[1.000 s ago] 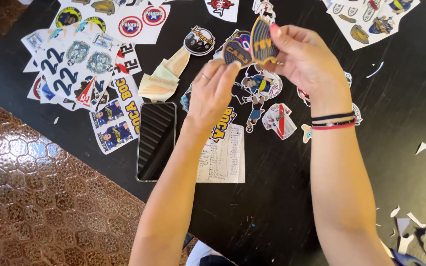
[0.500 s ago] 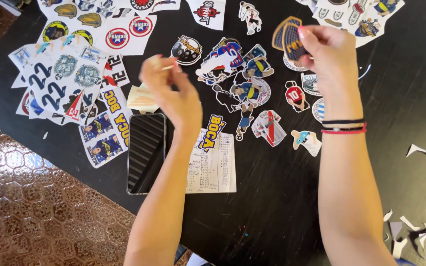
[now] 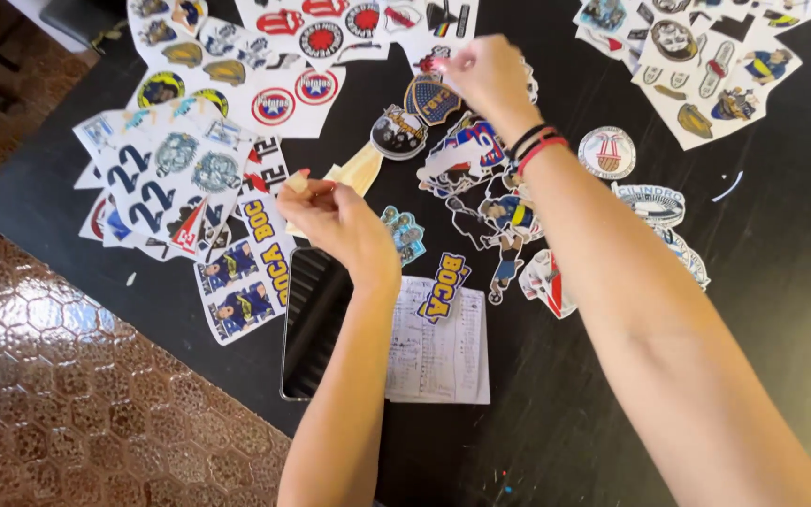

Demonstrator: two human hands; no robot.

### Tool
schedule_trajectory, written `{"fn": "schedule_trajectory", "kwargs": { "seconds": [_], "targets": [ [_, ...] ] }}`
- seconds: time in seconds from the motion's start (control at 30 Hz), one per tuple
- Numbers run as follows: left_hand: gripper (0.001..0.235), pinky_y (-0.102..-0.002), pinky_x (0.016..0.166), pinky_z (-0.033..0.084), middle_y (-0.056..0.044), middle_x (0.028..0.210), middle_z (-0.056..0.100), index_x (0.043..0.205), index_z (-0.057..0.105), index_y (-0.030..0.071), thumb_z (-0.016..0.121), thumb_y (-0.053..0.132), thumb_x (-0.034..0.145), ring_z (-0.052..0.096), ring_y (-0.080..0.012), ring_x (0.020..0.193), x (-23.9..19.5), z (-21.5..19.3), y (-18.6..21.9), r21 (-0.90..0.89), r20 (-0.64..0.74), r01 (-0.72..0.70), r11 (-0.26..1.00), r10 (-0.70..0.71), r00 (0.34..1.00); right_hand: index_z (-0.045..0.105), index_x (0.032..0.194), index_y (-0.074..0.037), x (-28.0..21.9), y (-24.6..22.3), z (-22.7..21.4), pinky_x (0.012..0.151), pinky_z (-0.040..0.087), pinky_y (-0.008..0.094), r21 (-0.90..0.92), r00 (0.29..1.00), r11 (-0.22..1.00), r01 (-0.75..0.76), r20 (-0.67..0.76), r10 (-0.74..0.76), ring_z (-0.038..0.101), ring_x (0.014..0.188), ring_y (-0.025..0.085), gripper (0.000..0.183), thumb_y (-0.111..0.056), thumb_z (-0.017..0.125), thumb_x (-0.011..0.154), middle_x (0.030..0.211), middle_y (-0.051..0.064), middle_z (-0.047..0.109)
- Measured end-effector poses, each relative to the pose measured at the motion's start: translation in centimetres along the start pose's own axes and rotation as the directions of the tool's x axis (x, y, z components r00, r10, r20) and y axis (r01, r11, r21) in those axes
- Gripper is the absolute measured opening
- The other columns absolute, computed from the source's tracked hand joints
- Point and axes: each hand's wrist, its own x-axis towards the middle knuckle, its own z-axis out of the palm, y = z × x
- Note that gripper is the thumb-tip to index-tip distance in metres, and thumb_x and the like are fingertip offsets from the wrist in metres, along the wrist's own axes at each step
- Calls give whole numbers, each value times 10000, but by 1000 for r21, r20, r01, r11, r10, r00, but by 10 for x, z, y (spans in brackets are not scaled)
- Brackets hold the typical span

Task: The person sorts through a pile of printed stickers on a dark table, picking them up and arranging them. They then use scissors to trim the edges of several stickers, including a circular logo and a jersey design, placing the finished pieces back on the table.

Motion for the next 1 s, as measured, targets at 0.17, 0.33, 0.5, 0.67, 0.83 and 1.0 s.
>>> {"fn": "schedule_trajectory", "kwargs": {
  "seconds": [0.17, 0.33, 0.5, 0.67, 0.83, 1.0],
  "targets": [
    [447, -309, 789, 471, -91, 968, 470, 1182, 472, 53, 412, -172, 801, 494, -189, 849, 0, -2, -19, -3, 87, -26, 1000, 26, 996, 749, 1026, -139, -43, -25, -51, 807, 563, 242, -128, 962, 992, 7, 273, 28, 665, 875, 112, 95, -213, 792, 984, 987, 14, 752],
    [415, -336, 693, 472, -68, 951, 507, 1133, 480, 60, 489, -143, 772, 504, -170, 726, -5, 1, -11, 140, 178, -36, 990, 10, 984, 718, 1179, -181, -66, -5, -41, 979, 414, 393, -151, 693, 845, 512, 654, -303, 516, 1123, 250, 353, -196, 850, 853, 1184, 45, 615],
    [415, -333, 699, 476, -67, 895, 549, 1152, 459, 83, 453, -105, 782, 524, -180, 767, -4, 1, -18, 169, 336, 17, 985, -74, 939, 670, 1112, -111, -78, -9, -42, 687, 470, 316, -29, 750, 927, 373, 598, -283, 598, 813, 153, 302, -40, 821, 860, 936, 29, 635],
    [311, -324, 691, 485, -73, 853, 650, 1161, 464, 92, 559, -8, 882, 584, -163, 745, -5, 6, -15, 236, 489, 90, 968, -198, 849, 746, 1046, -128, -92, -16, -73, 758, 444, 296, 33, 783, 936, 350, 539, -312, 629, 819, 118, 168, -25, 772, 916, 885, 10, 701],
    [709, -530, 940, 645, -359, 1220, 663, 1415, 418, -108, 743, -44, 788, 725, -428, 1031, -9, 7, 27, 181, 788, 829, 529, -583, 199, 804, 936, -171, -144, -19, -101, 1030, 502, 392, 120, 714, 762, 636, 282, -640, 526, 1206, 231, 92, -88, 841, 945, 1196, 58, 528],
    [617, -409, 790, 647, -309, 1110, 764, 1283, 459, 34, 678, -216, 762, 794, -384, 902, -19, 9, -2, 199, 773, 712, 673, -555, 308, 708, 1271, -138, -180, 1, -106, 989, 507, 301, 195, 861, 877, 438, 188, -472, 564, 1232, 214, 298, 27, 690, 1024, 1334, 85, 533]
  ]
}}
